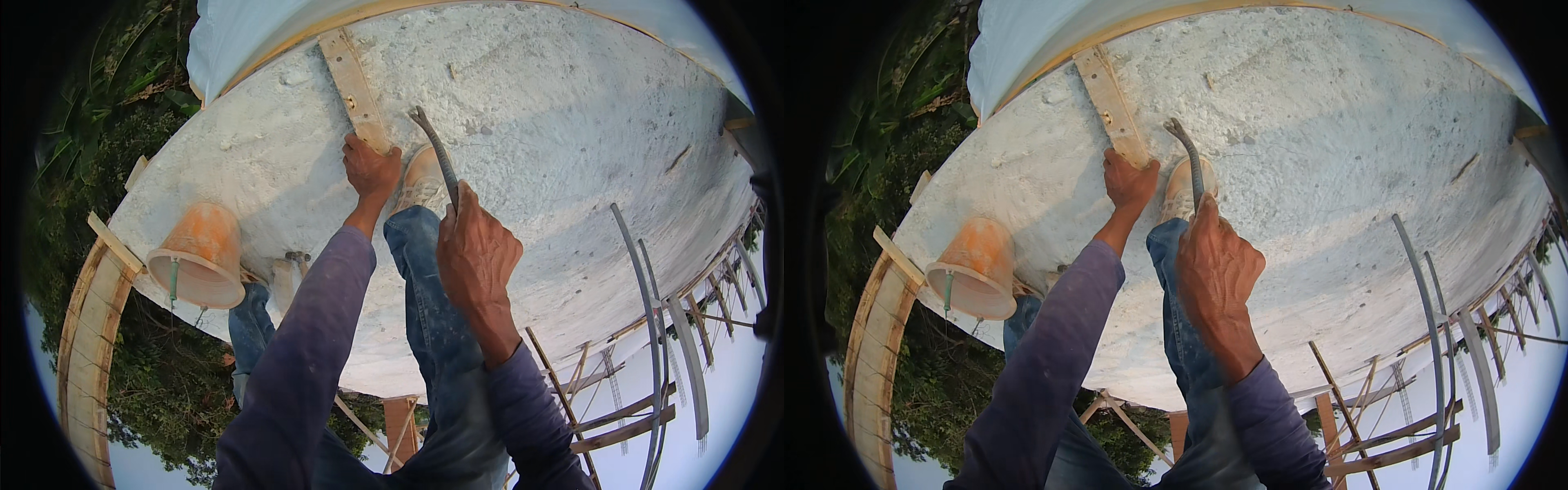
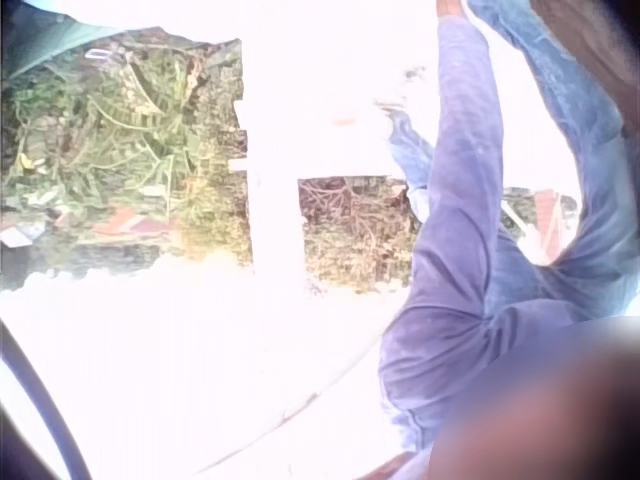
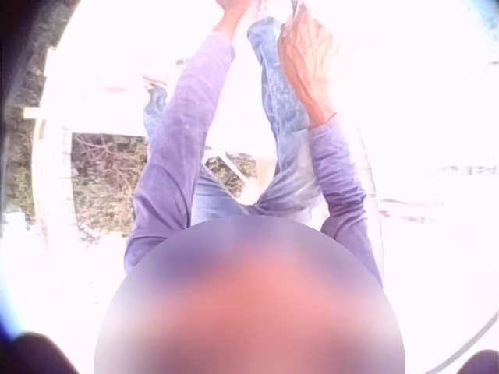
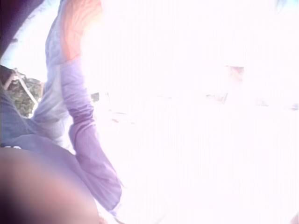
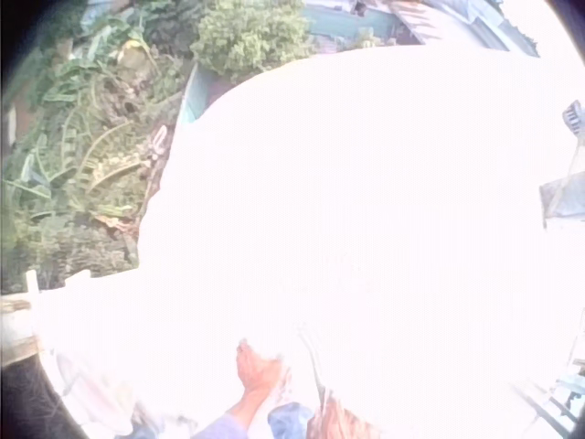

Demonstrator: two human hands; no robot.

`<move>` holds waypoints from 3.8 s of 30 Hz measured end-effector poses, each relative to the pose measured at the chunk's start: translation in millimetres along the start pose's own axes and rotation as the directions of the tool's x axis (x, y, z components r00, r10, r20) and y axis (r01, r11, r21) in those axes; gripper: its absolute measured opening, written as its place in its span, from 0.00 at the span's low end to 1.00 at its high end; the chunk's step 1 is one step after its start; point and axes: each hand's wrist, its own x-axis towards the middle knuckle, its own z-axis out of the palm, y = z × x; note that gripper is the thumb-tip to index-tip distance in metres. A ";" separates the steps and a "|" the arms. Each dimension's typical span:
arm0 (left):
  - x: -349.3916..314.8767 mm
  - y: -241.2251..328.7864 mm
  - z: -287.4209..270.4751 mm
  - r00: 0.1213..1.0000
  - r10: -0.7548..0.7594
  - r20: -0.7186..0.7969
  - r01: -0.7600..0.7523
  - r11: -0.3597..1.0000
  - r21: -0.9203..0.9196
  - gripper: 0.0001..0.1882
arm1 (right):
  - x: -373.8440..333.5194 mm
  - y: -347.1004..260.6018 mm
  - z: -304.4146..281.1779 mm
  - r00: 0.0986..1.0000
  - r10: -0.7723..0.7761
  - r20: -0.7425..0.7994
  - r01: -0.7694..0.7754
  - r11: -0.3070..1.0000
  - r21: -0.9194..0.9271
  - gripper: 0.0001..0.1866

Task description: The person assembles wooden formwork on a rooftop by hammering nails into wooden planks and supports. They retrieve nails from a bucket, position planks, and use a hammer and crowbar to secure and adjust the structure.

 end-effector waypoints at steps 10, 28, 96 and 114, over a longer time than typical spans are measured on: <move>6.0 -16.8 12.2 0.999 0.033 0.025 -0.030 0.990 -0.135 0.39 | 28.7 -56.4 3.3 0.980 -0.164 0.115 0.185 0.961 -0.207 0.24; -31.6 -30.6 -161.8 0.681 0.212 0.701 0.699 0.095 -0.709 0.41 | 27.4 -176.9 93.5 0.921 -0.214 0.326 0.364 0.771 -0.522 0.09; -82.5 50.4 -125.7 0.667 0.132 0.733 0.738 -0.250 -0.627 0.19 | 52.1 -91.6 -13.4 0.801 -0.519 0.298 0.598 0.703 -0.385 0.06; -34.4 -7.9 -27.7 0.999 0.005 -0.053 -0.019 0.962 -0.271 0.47 | 68.8 -19.2 -21.3 0.724 -0.638 0.261 0.687 0.702 -0.188 0.17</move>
